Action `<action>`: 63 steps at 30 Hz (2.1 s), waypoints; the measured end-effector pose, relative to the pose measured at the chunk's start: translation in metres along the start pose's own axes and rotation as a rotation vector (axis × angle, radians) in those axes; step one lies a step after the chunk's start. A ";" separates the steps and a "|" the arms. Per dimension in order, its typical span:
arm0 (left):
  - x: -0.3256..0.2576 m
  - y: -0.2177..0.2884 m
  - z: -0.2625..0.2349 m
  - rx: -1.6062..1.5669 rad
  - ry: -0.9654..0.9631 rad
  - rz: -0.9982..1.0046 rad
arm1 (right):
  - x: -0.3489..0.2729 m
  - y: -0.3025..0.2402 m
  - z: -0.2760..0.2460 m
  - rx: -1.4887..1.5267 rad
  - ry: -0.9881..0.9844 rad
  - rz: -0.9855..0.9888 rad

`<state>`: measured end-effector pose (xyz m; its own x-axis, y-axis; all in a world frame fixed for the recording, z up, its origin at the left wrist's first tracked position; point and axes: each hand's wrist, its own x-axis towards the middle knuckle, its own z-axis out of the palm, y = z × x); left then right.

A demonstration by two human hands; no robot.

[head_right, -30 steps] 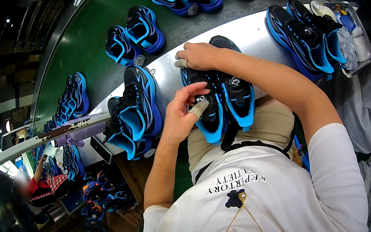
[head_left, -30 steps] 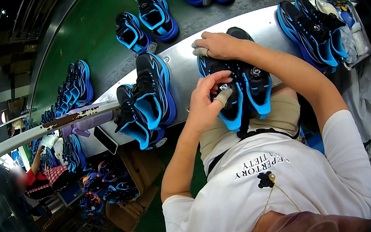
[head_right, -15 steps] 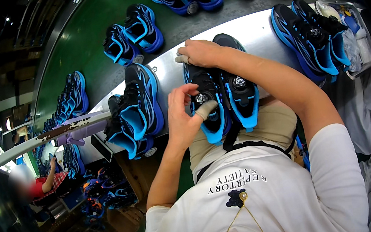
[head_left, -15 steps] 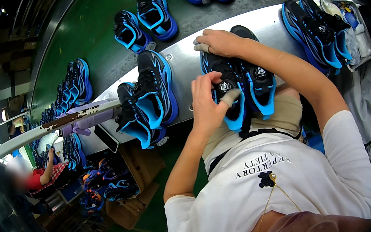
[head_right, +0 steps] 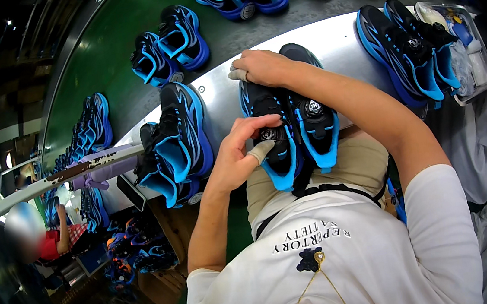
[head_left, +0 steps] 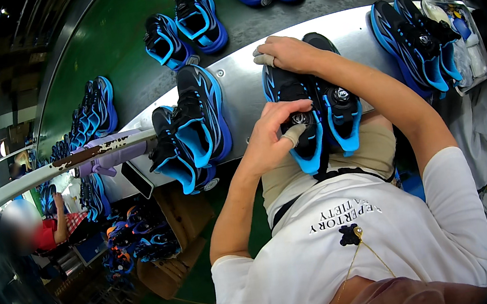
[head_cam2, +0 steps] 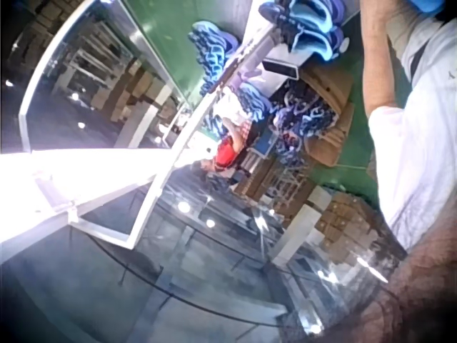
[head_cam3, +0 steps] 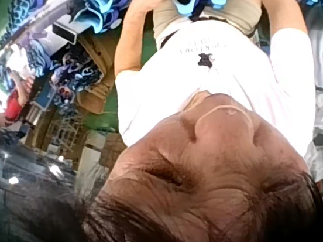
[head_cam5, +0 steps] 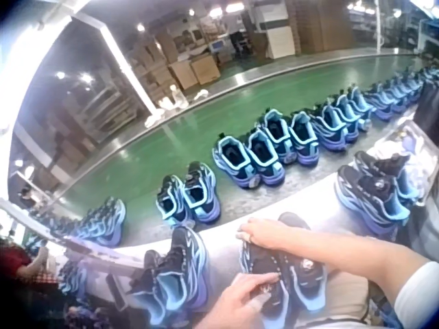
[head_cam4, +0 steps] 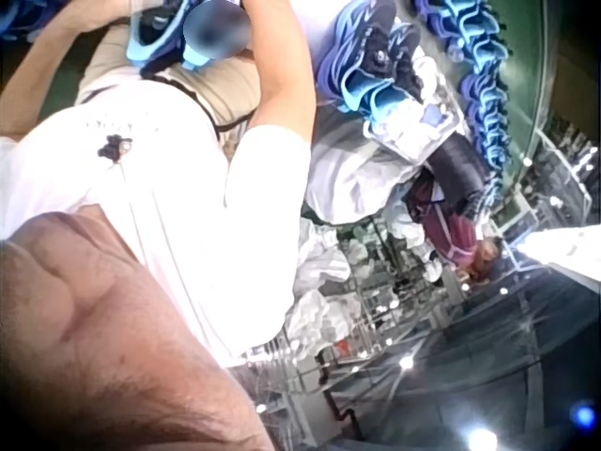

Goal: The person wipes the exterior and interior edges of several black and blue athletic shoes using a small cloth.

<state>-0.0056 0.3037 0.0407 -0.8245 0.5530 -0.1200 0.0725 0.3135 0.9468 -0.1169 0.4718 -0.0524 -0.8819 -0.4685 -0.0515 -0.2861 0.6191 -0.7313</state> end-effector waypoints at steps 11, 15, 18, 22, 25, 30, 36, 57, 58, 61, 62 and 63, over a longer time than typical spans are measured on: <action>-0.009 0.002 0.046 0.282 0.487 -0.102 | 0.000 0.004 0.001 0.022 0.025 -0.005; -0.003 -0.014 0.021 -0.044 0.150 -0.008 | 0.001 0.007 0.002 0.021 0.023 -0.021; -0.002 -0.004 0.023 0.075 0.153 -0.014 | 0.000 0.009 0.002 0.035 0.025 -0.024; -0.004 -0.026 0.026 0.019 0.139 0.030 | 0.002 0.011 0.005 0.031 0.026 -0.039; 0.000 -0.028 0.007 -0.048 -0.017 0.103 | 0.004 0.013 0.007 0.019 0.035 -0.087; -0.023 0.001 0.005 0.327 0.283 0.101 | 0.002 0.008 -0.001 0.042 0.002 -0.034; -0.075 -0.027 -0.044 1.039 0.559 -0.218 | 0.000 -0.002 -0.007 0.023 0.000 -0.033; -0.015 -0.020 0.017 0.038 0.200 0.063 | 0.006 0.010 0.002 -0.018 -0.016 -0.092; -0.015 -0.016 0.013 0.183 0.232 0.088 | 0.006 0.010 0.004 -0.043 -0.010 -0.117; -0.028 0.017 0.026 0.144 0.347 0.016 | 0.008 0.020 0.005 -0.087 -0.025 -0.135; -0.040 0.015 0.032 -0.066 0.399 -0.036 | 0.010 0.014 0.002 -0.089 -0.035 -0.090; -0.050 0.015 0.031 -0.063 0.395 -0.039 | 0.012 0.011 0.002 -0.090 -0.045 -0.046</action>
<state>0.0541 0.3052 0.0517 -0.9791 0.1984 -0.0439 0.0123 0.2735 0.9618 -0.1299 0.4721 -0.0625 -0.8498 -0.5245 -0.0512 -0.3606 0.6496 -0.6694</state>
